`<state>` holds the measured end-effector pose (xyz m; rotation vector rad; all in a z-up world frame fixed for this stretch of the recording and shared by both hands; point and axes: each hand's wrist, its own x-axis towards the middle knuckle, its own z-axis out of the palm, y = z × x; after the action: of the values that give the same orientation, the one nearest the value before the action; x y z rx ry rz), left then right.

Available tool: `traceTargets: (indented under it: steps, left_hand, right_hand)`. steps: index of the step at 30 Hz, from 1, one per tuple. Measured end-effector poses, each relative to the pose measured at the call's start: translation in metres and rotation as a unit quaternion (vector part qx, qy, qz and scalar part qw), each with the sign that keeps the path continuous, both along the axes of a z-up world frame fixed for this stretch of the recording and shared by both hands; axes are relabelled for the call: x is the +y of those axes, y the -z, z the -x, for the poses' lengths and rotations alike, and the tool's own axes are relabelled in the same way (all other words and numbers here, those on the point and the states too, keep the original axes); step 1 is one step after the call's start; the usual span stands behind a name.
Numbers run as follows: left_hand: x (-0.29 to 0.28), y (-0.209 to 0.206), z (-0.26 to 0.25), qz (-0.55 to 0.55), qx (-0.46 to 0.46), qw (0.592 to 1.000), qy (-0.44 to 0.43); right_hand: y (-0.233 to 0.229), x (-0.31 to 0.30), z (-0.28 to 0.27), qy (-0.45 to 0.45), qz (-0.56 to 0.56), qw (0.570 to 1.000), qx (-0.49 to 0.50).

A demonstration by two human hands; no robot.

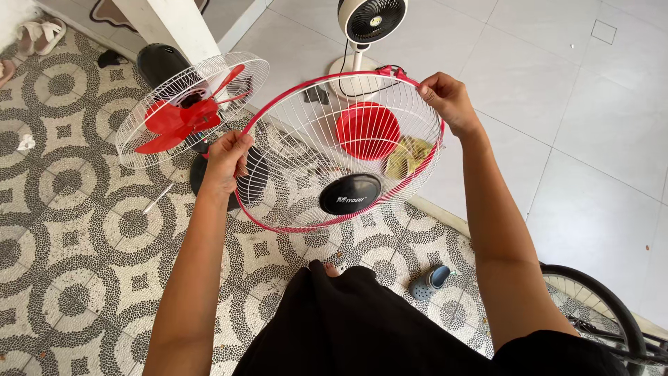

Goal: The person reassembles a standing electric fan by attaching the red fan blades to the motor hub, then securing the front and rear wire cages. They wipe the cage with a yellow cloth before snapping the cages into place.

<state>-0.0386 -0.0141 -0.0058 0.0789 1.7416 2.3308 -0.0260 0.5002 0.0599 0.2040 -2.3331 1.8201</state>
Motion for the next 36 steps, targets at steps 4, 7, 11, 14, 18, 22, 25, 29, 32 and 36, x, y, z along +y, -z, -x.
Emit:
traceTargets:
  steps: [4,7,11,14,18,22,25,29,32,36]
  left_hand:
    - [0.000,-0.007,0.001,0.027,0.007,1.000,-0.003]
    - [0.000,-0.007,-0.001,0.038,0.006,0.999,-0.012]
    - [-0.003,0.000,0.004,0.022,0.004,1.000,-0.014]
    - [-0.003,0.011,0.007,0.007,0.022,1.000,0.015]
    - [-0.010,0.011,0.006,0.035,0.055,0.991,0.115]
    - [-0.001,-0.020,0.008,0.197,0.163,0.949,0.184]
    - [0.033,-0.056,0.011,0.352,0.226,0.895,0.157]
    - [0.095,-0.103,0.015,0.409,0.412,0.808,0.101]
    - [0.135,-0.122,0.014,0.447,0.437,0.775,0.089]
    - [0.163,-0.128,0.011,0.432,0.466,0.769,0.073]
  right_hand:
    - [0.000,-0.002,-0.009,0.013,-0.029,0.999,0.000]
    - [-0.001,-0.011,-0.019,-0.036,0.019,0.997,0.061]
    - [-0.005,-0.022,-0.023,-0.025,0.041,0.999,-0.007]
    - [-0.005,-0.024,-0.020,0.015,-0.019,0.999,-0.038]
    - [-0.013,-0.025,-0.020,-0.013,-0.016,1.000,-0.023]
    - [-0.030,-0.030,-0.028,-0.004,-0.079,0.994,-0.070]
    - [-0.046,-0.040,-0.034,0.013,-0.140,0.987,-0.079]
    - [-0.067,-0.057,-0.037,0.015,-0.189,0.980,-0.066]
    - [-0.076,-0.070,-0.041,0.000,-0.194,0.980,-0.049]
    - [-0.080,-0.075,-0.048,0.004,-0.195,0.980,-0.031]
